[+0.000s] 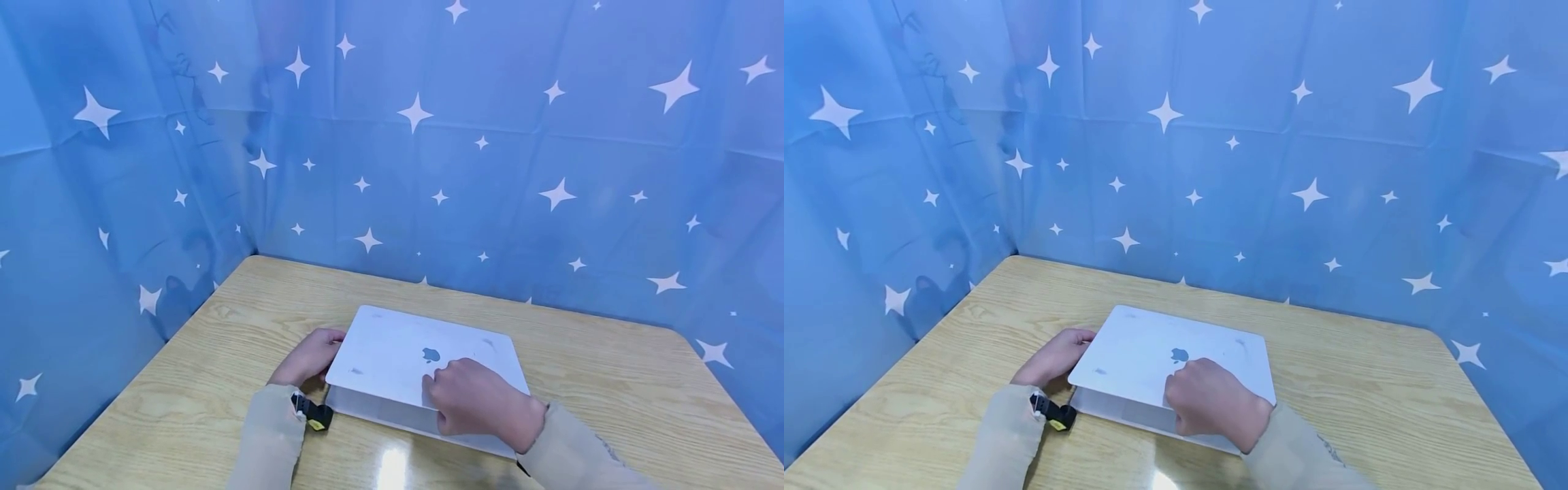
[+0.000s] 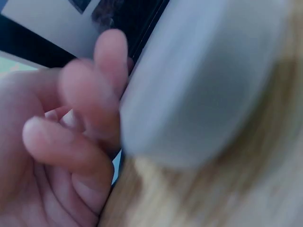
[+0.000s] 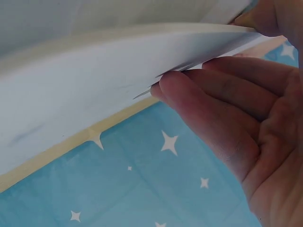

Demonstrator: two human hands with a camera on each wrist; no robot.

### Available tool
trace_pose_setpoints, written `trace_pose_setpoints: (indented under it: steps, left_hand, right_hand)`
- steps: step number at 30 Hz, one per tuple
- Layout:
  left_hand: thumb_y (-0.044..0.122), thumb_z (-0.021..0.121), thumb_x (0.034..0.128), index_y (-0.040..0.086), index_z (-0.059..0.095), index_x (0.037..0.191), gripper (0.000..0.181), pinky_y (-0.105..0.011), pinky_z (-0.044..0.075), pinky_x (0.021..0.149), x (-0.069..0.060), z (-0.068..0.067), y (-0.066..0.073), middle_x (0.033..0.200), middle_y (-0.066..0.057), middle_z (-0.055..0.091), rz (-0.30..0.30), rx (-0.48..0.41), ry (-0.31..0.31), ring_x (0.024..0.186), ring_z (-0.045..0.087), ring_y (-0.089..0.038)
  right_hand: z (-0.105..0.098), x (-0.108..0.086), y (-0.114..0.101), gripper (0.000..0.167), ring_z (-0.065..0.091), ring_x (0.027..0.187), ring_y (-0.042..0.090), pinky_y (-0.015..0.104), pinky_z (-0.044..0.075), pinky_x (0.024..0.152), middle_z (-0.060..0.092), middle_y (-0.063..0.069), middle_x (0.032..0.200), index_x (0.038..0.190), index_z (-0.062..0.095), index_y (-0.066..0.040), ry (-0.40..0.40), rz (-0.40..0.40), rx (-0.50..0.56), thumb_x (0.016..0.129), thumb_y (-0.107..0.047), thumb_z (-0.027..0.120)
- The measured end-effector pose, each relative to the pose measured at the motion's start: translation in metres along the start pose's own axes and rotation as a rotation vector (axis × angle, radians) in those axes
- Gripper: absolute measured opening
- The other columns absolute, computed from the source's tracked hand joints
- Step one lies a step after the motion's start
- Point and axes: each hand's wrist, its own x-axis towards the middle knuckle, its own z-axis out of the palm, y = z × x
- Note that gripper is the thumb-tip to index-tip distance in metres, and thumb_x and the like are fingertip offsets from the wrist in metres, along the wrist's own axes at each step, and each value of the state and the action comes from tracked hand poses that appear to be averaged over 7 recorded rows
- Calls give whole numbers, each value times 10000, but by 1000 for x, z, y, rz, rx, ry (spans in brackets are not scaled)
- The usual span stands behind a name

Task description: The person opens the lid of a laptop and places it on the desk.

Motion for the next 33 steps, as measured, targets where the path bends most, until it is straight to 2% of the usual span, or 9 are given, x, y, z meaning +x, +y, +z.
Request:
trace_pose_setpoints:
  steps: [5,7,12,16,19,25,28,33]
  left_hand:
    - [149,527,1123,-5,785,1159,303,-282,503,694,1,-1,1,865,-29,732,-9,70,3,724,618,-121]
    - [166,523,1135,-3,772,1147,301,-286,505,667,0,-1,1,833,-39,712,-18,71,-3,687,611,-130]
    - [186,499,1165,3,739,1164,302,-264,447,524,-1,2,2,687,-53,606,-64,5,-18,509,519,-139]
    - [171,491,1167,-12,735,1192,307,-247,425,517,-2,4,6,713,-51,609,-92,-23,-4,513,496,-129]
    - [141,486,1157,-17,741,1191,303,-242,423,504,-2,6,8,712,-57,607,-96,-9,6,510,495,-131]
    - [80,452,1149,-12,750,1128,313,-248,441,510,-2,8,8,679,-68,610,-79,10,-3,528,523,-147]
    - [50,437,1145,-13,743,1086,318,-252,443,525,-2,8,8,672,-74,608,-74,-11,-20,548,523,-153]
    - [18,452,1134,-8,737,1049,299,-256,447,533,-3,7,9,672,-70,599,-70,-36,-26,564,518,-159]
  right_hand:
    - [-2,0,2,125,112,597,68,243,105,546,212,-95,603,850,690,-117,-9,1,2,759,-116,776]
    - [-3,-1,3,137,95,611,75,252,97,557,181,-94,621,818,649,-133,-6,-2,9,743,-102,759]
    - [-7,-2,8,140,72,633,83,264,88,574,148,-94,639,823,642,-145,-18,0,29,734,-83,730]
    - [-12,-2,10,124,97,605,75,259,111,562,175,-95,625,870,675,-135,-73,21,76,778,-79,736]
    - [-15,-1,11,112,115,584,68,253,126,552,194,-95,619,881,672,-128,-108,38,111,808,-73,736]
    - [-22,0,16,176,212,536,51,226,182,539,274,-98,606,799,608,-150,-144,72,186,849,-74,759]
    - [-24,0,18,214,266,528,41,212,214,537,324,-106,607,783,597,-163,-153,93,228,860,-73,776]
    - [-25,-2,21,304,200,557,33,209,186,547,261,-120,622,743,500,-193,-96,73,229,841,-36,741]
